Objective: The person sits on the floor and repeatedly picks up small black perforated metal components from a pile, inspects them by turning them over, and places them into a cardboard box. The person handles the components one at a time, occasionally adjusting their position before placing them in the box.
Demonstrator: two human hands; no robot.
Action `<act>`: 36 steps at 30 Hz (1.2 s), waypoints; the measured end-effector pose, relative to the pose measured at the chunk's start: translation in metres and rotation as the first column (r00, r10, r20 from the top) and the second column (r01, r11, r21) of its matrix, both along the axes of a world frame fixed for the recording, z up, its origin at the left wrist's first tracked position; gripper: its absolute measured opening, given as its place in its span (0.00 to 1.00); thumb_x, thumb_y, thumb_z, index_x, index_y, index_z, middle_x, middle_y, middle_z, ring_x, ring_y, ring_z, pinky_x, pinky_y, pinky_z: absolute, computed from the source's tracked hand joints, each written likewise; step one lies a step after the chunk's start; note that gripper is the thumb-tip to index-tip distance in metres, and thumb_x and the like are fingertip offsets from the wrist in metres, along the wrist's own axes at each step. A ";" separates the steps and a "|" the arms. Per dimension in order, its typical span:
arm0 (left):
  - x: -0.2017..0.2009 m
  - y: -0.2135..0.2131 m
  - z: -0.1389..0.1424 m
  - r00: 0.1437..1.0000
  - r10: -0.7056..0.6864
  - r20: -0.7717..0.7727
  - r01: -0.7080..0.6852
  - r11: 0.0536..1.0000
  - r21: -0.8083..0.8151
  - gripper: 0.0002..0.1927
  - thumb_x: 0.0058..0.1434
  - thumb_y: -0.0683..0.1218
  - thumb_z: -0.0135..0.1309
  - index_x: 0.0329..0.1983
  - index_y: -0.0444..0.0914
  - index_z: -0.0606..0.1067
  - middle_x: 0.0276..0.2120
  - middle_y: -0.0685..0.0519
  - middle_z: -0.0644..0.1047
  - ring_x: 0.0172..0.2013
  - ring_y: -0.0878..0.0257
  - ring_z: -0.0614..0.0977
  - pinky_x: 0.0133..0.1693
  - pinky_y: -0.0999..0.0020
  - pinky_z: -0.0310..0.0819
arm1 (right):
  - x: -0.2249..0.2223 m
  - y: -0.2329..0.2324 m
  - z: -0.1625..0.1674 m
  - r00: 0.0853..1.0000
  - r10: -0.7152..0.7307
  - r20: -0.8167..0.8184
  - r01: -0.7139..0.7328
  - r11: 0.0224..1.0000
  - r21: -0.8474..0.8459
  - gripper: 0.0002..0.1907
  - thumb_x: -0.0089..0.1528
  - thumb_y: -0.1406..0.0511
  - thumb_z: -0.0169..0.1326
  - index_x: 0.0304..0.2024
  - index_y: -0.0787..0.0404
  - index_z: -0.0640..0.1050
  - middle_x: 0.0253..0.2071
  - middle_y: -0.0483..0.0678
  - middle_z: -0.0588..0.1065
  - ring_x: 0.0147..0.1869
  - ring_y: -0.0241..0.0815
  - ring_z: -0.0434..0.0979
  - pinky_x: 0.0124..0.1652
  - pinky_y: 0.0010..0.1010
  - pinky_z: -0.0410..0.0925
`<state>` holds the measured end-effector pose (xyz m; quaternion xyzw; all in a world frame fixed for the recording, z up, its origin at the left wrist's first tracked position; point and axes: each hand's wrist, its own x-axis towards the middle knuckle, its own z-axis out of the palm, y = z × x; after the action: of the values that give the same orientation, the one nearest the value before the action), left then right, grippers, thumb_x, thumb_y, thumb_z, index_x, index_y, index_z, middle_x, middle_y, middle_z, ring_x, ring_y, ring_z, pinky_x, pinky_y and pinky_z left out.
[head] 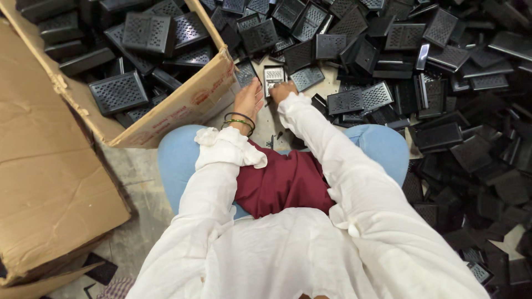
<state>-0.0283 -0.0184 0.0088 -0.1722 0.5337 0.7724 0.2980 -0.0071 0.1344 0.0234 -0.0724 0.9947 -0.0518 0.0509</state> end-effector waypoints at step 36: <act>0.025 0.013 0.027 0.950 -0.242 -0.198 0.292 0.914 0.281 0.25 0.65 0.61 0.60 0.45 0.34 0.77 0.36 0.51 0.78 0.33 0.63 0.80 0.34 0.68 0.76 | 0.093 0.011 0.075 0.957 -0.155 -0.246 -0.178 0.355 -0.918 0.18 0.56 0.71 0.69 0.45 0.67 0.74 0.66 0.61 0.66 0.69 0.50 0.69 0.65 0.36 0.64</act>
<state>-0.0033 -0.0058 0.0361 0.0131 0.4478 0.8090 0.3806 0.0859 0.1453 0.0982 -0.1021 0.7831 -0.5959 -0.1455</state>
